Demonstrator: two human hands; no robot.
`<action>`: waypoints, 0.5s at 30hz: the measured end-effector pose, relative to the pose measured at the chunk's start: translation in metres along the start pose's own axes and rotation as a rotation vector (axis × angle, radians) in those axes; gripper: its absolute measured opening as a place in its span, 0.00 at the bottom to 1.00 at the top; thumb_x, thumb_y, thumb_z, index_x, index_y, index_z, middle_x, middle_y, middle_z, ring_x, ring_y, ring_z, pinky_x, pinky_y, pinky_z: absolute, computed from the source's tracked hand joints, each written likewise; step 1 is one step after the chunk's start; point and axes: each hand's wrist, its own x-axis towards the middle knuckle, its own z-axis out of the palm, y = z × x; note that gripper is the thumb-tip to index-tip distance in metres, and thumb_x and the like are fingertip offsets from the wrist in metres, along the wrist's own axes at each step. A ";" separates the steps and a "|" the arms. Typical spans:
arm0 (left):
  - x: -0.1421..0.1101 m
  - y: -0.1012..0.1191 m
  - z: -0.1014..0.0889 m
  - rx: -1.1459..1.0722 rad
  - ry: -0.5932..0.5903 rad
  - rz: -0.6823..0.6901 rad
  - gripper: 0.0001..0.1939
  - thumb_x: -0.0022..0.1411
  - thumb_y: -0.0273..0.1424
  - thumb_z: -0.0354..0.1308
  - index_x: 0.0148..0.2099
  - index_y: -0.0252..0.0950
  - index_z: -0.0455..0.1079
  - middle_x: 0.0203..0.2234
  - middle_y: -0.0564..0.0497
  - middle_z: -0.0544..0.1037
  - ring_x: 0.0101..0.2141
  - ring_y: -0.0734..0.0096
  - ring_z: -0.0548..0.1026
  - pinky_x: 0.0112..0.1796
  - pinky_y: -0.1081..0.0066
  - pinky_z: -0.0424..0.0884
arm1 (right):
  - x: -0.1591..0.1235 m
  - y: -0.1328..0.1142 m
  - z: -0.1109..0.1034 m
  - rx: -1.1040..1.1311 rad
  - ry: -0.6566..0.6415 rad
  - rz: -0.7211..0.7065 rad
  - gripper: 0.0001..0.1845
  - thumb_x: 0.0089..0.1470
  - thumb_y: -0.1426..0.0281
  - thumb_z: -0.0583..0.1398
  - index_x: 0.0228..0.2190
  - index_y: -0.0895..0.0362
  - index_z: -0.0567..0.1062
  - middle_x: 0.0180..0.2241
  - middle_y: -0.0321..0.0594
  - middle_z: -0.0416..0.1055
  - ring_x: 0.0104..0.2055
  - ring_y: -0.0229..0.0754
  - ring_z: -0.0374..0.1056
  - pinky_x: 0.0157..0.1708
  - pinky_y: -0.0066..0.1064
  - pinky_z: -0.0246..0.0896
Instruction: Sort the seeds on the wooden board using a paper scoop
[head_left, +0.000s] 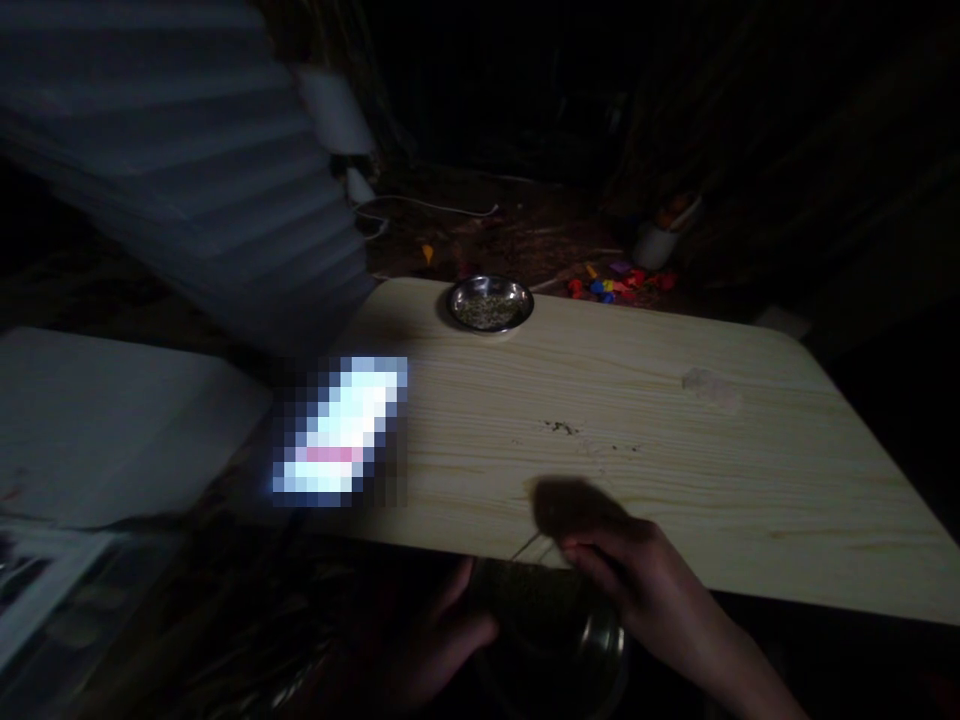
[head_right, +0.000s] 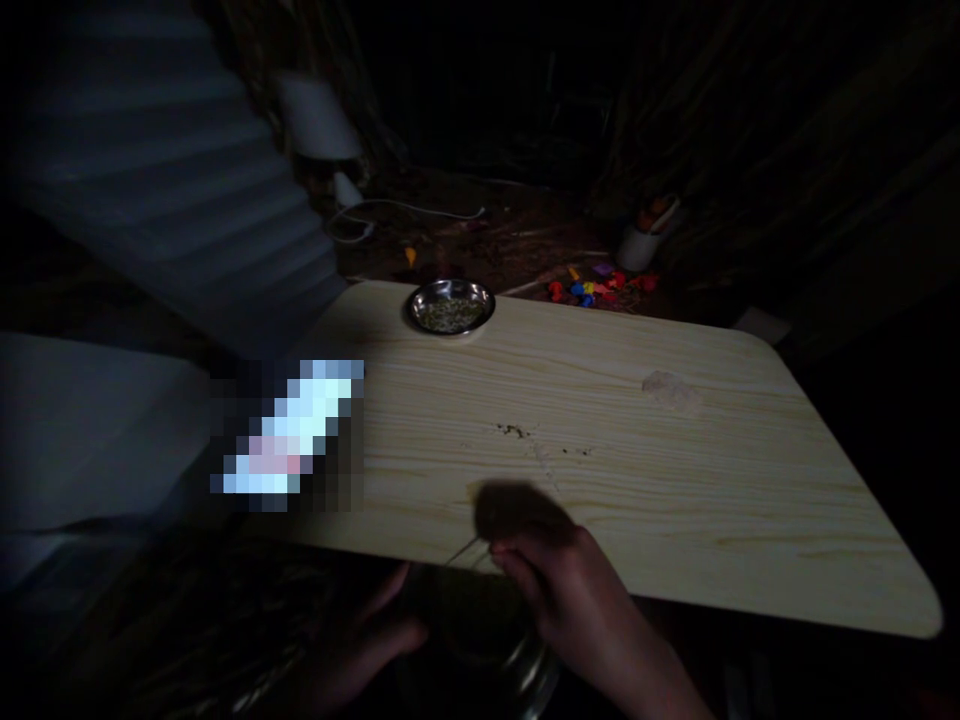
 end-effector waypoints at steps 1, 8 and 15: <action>0.000 -0.002 0.000 -0.001 0.008 -0.006 0.36 0.49 0.46 0.58 0.60 0.44 0.62 0.63 0.51 0.58 0.64 0.42 0.43 0.60 0.45 0.32 | -0.002 0.002 -0.002 0.007 0.019 0.013 0.09 0.57 0.69 0.57 0.35 0.48 0.78 0.33 0.32 0.77 0.35 0.41 0.73 0.36 0.32 0.68; 0.004 -0.016 0.004 -0.100 -0.054 0.089 0.32 0.51 0.38 0.58 0.60 0.50 0.62 0.62 0.58 0.59 0.64 0.47 0.38 0.61 0.47 0.31 | -0.011 0.016 -0.027 -0.025 0.133 0.094 0.10 0.57 0.64 0.57 0.34 0.52 0.77 0.34 0.37 0.77 0.36 0.42 0.73 0.36 0.32 0.68; 0.007 -0.014 0.019 -0.131 -0.050 0.189 0.33 0.52 0.34 0.58 0.61 0.49 0.60 0.62 0.58 0.59 0.64 0.49 0.39 0.60 0.49 0.28 | -0.017 0.058 -0.083 -0.100 0.484 0.290 0.15 0.53 0.58 0.59 0.35 0.56 0.76 0.36 0.43 0.77 0.37 0.46 0.72 0.37 0.34 0.67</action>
